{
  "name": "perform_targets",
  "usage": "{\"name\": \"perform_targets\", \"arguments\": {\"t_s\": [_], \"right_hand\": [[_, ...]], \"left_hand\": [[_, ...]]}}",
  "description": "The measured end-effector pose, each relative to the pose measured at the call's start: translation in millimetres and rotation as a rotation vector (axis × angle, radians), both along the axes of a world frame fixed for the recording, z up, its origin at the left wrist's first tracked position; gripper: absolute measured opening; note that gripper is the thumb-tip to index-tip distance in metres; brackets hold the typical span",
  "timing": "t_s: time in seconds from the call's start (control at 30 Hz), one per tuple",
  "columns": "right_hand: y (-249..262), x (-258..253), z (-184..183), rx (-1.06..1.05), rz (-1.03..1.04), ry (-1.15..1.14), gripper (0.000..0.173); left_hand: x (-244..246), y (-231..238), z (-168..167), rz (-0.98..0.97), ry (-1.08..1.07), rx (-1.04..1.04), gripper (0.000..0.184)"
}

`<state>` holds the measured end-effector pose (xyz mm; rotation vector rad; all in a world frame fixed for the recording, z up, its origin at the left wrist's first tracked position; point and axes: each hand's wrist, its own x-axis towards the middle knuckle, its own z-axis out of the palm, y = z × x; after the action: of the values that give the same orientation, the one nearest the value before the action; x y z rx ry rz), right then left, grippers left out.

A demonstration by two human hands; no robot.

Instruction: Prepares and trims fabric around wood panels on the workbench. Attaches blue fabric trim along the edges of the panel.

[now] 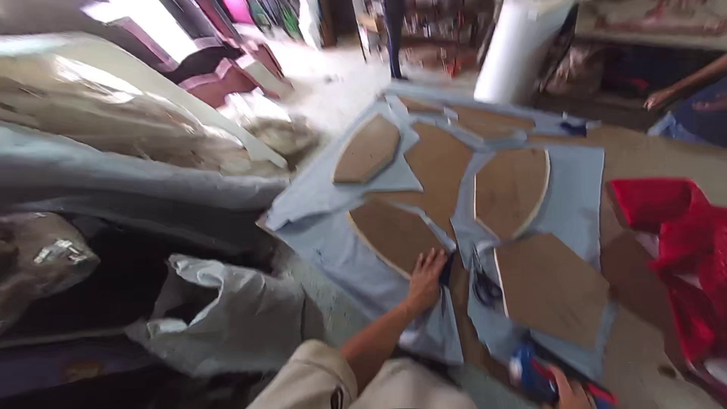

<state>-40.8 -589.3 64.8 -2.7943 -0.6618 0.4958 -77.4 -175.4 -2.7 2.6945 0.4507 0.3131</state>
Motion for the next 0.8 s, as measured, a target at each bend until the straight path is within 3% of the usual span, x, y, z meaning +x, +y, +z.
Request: {"name": "perform_targets", "arguments": {"t_s": [0.13,0.3,0.43,0.53,0.8], "right_hand": [[44,-10,73,-0.143,-0.015,0.228,0.052],[136,12,59,0.112,0.085,0.151,0.041],[200,39,37,0.130,0.171,0.127,0.037],[222,55,28,0.106,0.241,0.155,0.032],[241,61,29,-0.007,0.353,0.208,0.028]], "left_hand": [[-15,-11,-5,-0.038,0.094,-0.036,0.070],[0,2,-26,-0.068,-0.012,0.001,0.064],[-3,5,-26,-0.100,0.001,-0.062,0.067],[-6,6,-25,-0.122,0.004,-0.098,0.073],[-5,10,-28,-0.129,0.008,-0.113,0.067]]}}
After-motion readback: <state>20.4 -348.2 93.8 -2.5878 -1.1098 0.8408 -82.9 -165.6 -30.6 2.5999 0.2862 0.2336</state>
